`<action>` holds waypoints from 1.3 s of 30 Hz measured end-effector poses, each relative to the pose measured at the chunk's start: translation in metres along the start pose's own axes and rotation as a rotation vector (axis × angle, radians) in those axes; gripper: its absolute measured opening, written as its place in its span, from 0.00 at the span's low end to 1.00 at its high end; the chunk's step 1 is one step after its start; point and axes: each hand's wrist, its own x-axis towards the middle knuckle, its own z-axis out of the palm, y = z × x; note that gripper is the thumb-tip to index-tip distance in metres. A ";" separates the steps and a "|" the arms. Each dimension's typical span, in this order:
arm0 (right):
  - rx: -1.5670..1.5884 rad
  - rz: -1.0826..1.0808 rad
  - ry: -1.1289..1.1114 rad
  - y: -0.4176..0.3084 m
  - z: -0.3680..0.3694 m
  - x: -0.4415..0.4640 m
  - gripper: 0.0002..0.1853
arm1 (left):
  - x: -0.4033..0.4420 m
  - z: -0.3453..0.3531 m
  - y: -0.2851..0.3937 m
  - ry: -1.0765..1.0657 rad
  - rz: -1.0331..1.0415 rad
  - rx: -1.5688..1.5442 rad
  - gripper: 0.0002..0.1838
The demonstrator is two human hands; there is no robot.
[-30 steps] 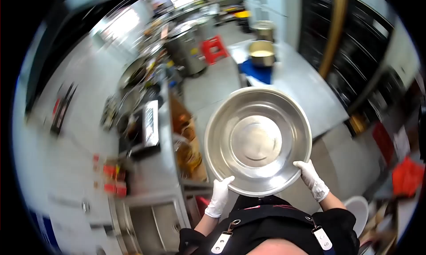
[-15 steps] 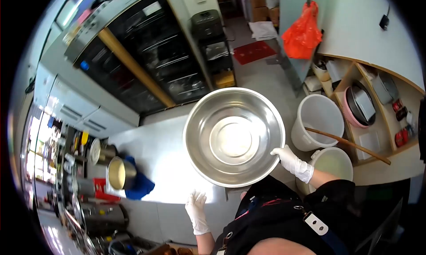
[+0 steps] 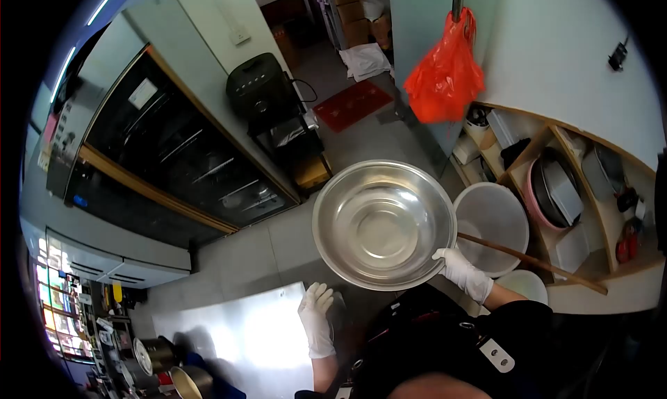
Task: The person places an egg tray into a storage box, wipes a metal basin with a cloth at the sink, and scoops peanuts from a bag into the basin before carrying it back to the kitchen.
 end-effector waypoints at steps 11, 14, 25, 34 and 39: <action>-0.195 0.040 0.081 -0.200 0.066 0.172 0.15 | 0.233 0.151 0.066 -0.086 -0.033 0.140 0.21; -0.120 0.065 0.030 -0.257 0.087 0.226 0.16 | 0.317 0.188 0.074 -0.084 -0.053 0.145 0.20; 0.092 0.068 0.123 -0.465 0.140 0.405 0.05 | 0.595 0.422 0.179 -0.140 -0.049 0.207 0.20; -0.063 -0.064 0.114 -0.594 0.174 0.596 0.09 | 0.803 0.571 0.207 -0.055 0.015 0.088 0.28; -0.086 0.072 0.144 -0.671 0.216 0.673 0.15 | 0.888 0.635 0.247 -0.087 -0.055 0.358 0.32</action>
